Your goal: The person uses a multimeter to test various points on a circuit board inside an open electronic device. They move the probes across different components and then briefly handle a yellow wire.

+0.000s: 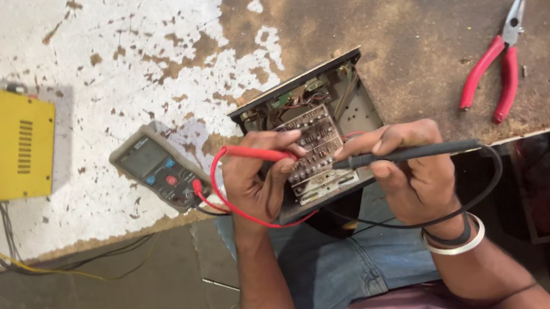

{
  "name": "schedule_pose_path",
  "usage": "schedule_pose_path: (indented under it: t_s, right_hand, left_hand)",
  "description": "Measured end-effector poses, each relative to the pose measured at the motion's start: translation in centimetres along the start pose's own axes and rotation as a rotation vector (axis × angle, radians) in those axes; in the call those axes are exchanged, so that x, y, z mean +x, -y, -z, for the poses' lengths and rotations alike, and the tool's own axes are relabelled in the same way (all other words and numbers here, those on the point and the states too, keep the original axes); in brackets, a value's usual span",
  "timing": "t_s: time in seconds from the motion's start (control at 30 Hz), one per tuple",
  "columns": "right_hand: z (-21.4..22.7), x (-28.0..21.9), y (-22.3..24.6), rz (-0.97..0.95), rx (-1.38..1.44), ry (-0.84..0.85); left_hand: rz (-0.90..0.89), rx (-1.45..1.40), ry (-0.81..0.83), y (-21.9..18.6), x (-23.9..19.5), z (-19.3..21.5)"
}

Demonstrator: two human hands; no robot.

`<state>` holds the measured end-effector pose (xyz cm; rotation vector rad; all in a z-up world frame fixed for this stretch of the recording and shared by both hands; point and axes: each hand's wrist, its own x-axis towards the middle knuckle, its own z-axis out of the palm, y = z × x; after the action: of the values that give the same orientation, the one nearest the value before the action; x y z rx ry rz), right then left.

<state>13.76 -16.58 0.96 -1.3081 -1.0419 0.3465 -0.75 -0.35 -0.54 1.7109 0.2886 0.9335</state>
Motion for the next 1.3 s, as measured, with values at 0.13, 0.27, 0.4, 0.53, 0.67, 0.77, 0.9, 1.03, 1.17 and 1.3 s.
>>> schedule_pose_path:
  t_s: [0.13,0.27,0.4,0.53,0.67,0.77,0.9,1.03,1.17,1.3]
  right_hand:
    - [0.5,0.0,0.5,0.002,-0.231,0.004]
    - [0.9,-0.3,2.1,0.026,-0.119,-0.168]
    - [0.7,-0.4,2.4,-0.051,-0.094,-0.166]
    - [-0.8,-0.3,2.1,-0.089,-0.081,-0.052]
    - [-1.7,-0.1,2.0,-0.003,-0.472,0.081]
    - [-2.7,0.8,1.5,-0.015,-0.545,0.107]
    - [-2.8,0.7,1.5,-0.047,-0.600,0.138]
    - [-2.8,0.5,1.4,-0.036,-0.617,0.168]
    - [-2.7,1.1,1.5,0.033,-0.610,0.223]
    - [-2.7,1.4,2.2,0.051,-0.606,0.286]
  left_hand:
    - [0.037,0.074,-0.007,0.2,-0.2,0.2]
    - [0.056,0.031,-0.027,0.1,-0.3,0.3]
    - [0.068,0.026,-0.031,0.2,-0.4,0.3]
    - [0.069,0.065,-0.063,0.3,-0.3,0.3]
    - [0.109,0.024,-0.147,0.5,-1.2,0.3]
    - [0.196,-0.141,-0.261,0.5,-1.2,-0.3]
    - [0.198,-0.159,-0.371,0.8,-1.1,-0.8]
    - [0.235,0.033,-0.414,0.9,-1.2,-0.3]
    - [0.151,0.207,-0.436,0.9,-0.8,0.1]
    - [0.182,0.043,-0.459,1.3,-1.2,0.1]
